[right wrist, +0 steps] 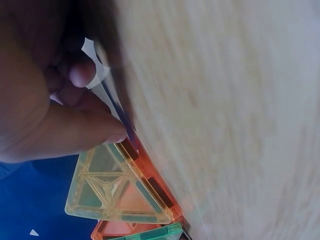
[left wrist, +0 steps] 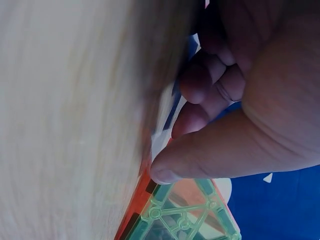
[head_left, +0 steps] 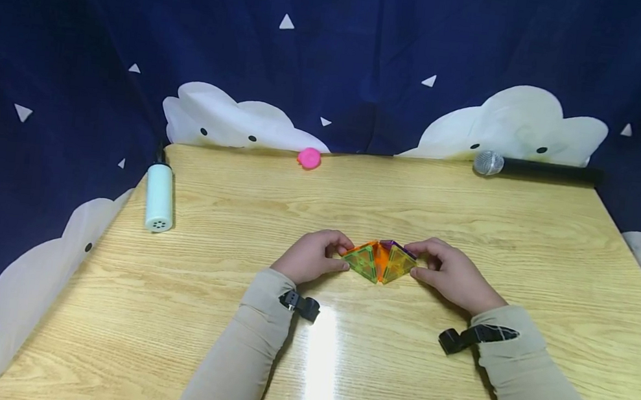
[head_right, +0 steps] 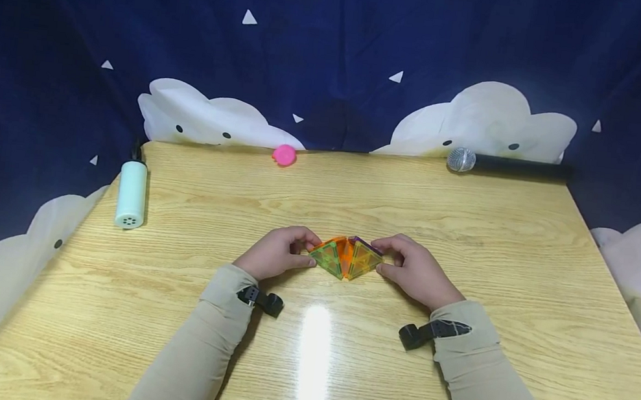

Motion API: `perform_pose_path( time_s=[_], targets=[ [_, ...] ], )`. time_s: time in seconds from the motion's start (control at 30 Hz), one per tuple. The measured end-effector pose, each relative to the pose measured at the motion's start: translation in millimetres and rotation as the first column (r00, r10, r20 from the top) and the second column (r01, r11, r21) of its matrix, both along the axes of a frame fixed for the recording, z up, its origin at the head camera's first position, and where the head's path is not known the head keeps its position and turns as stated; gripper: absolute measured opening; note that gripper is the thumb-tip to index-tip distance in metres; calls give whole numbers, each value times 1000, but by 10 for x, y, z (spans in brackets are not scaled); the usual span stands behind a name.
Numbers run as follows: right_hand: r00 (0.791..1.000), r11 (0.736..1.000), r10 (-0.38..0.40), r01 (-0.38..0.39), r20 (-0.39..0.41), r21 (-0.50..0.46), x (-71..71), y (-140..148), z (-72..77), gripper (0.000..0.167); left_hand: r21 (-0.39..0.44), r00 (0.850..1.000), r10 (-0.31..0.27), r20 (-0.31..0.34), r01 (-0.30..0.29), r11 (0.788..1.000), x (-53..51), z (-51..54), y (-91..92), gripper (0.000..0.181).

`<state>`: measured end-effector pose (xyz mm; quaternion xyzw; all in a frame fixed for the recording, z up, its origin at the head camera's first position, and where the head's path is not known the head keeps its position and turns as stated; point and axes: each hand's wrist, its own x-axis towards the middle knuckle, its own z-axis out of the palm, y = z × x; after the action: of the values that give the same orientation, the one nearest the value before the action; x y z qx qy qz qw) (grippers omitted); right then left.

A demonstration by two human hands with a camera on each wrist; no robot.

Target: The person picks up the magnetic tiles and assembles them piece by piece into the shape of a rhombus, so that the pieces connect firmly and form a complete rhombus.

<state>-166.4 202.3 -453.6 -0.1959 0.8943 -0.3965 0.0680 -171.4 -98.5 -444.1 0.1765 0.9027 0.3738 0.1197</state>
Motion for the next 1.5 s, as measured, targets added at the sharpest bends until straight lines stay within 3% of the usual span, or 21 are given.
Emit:
perform_pose_path(
  time_s=[0.83, 1.2, 1.5],
  targets=[
    [994, 995, -76, 81, 72, -63, 5, 6, 5, 33, 154, 1000, 9, 18, -11, 988, -11, -35, -37, 27],
    [991, 992, -86, 94, 99, -79, 11, 3, 1, 33, 134, 1000, 18, -1, -18, 991, -17, -48, -41, 28],
    [994, 993, -82, 88, 71, -82, 3, -15, -30, 33, 143, 1000, 11, -4, -10, 990, -4, -26, -37, 26]
  ],
)
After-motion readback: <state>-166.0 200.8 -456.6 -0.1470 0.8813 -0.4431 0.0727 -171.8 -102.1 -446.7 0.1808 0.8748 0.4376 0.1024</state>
